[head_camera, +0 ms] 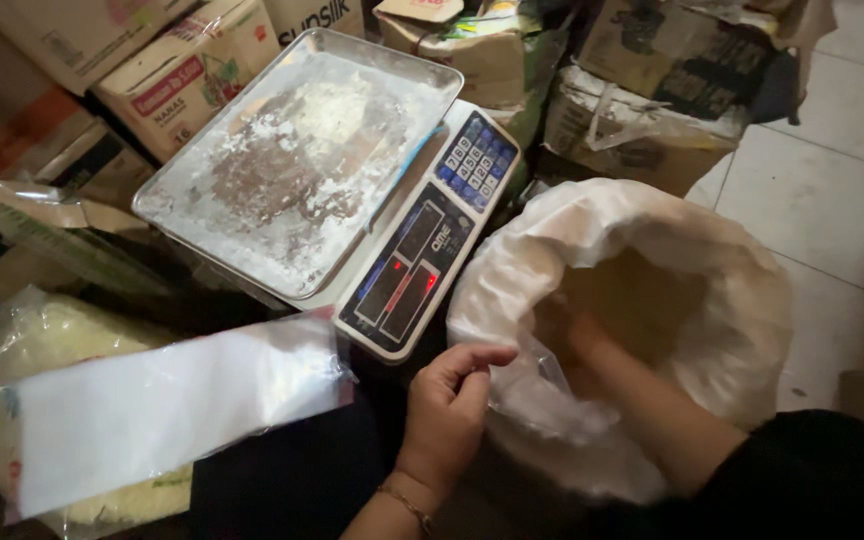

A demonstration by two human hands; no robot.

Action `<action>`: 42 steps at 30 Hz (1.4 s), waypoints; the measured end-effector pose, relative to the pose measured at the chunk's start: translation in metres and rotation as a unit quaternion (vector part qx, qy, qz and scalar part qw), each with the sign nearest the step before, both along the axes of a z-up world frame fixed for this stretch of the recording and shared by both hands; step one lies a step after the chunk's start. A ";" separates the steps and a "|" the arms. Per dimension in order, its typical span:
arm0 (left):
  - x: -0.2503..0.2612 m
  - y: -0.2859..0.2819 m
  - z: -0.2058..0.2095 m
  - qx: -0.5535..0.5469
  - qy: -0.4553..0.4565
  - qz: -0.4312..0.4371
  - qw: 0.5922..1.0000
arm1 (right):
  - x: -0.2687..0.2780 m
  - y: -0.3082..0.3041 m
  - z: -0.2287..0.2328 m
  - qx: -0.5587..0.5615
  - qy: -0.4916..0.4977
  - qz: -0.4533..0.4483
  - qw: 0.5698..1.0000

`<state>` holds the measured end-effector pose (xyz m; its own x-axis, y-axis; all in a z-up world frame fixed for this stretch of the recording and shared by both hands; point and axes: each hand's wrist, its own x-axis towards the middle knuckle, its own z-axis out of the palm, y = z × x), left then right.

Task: The person scoops a white powder from a large sack into small plastic bags using a blue scoop, weighs each bag on a digital scale, and adjusts the contents to reach a target weight. The person then seals the bags and places them aside.

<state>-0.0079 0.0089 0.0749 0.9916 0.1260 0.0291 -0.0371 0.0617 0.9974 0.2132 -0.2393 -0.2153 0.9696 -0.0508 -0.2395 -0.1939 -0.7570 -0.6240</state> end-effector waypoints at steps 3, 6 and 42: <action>0.001 -0.001 0.001 -0.021 0.022 -0.003 1.000 | -0.006 0.021 -0.001 0.069 0.082 0.062 0.992; 0.003 -0.003 0.003 0.011 0.027 0.002 1.000 | -0.010 0.023 0.017 0.118 0.165 0.116 0.972; 0.034 0.005 0.060 0.136 -0.013 -0.023 0.990 | -0.102 -0.054 0.177 0.450 0.170 -0.010 0.876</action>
